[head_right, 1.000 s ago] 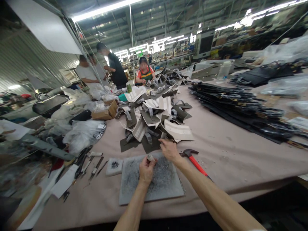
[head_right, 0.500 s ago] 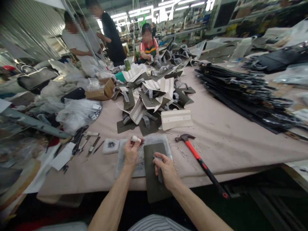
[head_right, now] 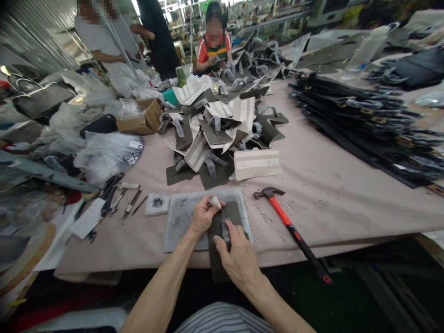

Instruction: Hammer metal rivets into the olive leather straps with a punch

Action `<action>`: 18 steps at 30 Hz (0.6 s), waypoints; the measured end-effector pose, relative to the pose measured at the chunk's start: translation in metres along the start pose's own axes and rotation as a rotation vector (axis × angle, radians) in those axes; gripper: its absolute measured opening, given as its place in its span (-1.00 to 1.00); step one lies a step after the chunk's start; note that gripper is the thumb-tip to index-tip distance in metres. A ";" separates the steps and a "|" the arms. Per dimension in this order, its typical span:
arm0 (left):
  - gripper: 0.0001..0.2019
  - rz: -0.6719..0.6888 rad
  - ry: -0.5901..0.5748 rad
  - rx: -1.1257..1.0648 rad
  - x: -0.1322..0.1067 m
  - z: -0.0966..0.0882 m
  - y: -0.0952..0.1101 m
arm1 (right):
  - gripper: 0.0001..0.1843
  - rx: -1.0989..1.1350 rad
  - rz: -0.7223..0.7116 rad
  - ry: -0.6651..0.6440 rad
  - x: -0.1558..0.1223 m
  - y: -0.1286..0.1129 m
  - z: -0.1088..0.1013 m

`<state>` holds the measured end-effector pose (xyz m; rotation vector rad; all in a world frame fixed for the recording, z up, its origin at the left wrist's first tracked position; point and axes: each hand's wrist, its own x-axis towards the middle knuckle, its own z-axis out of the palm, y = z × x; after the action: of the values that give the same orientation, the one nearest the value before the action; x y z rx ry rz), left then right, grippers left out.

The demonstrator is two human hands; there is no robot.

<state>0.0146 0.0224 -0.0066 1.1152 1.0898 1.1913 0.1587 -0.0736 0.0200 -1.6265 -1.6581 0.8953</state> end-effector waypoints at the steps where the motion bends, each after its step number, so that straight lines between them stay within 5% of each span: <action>1: -0.75 0.002 -0.004 0.012 0.000 0.000 0.000 | -0.49 -0.047 -0.019 0.007 -0.001 0.001 -0.004; 5: -0.81 0.029 -0.030 0.062 0.000 0.000 0.000 | -0.55 -0.188 -0.011 0.144 0.007 0.027 -0.037; 10: -0.82 0.020 -0.079 0.092 0.003 -0.003 -0.001 | -0.54 -0.566 -0.020 0.329 0.025 0.090 -0.089; 14: -0.81 0.008 -0.152 0.095 0.007 -0.007 0.001 | -0.50 -0.782 0.080 0.239 0.029 0.123 -0.109; 18: -0.85 0.000 -0.188 0.123 0.009 -0.010 0.004 | -0.60 -0.868 0.126 0.108 0.035 0.132 -0.111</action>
<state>0.0051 0.0324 -0.0040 1.2947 1.0279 1.0077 0.3232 -0.0343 -0.0271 -2.2965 -2.0174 0.0917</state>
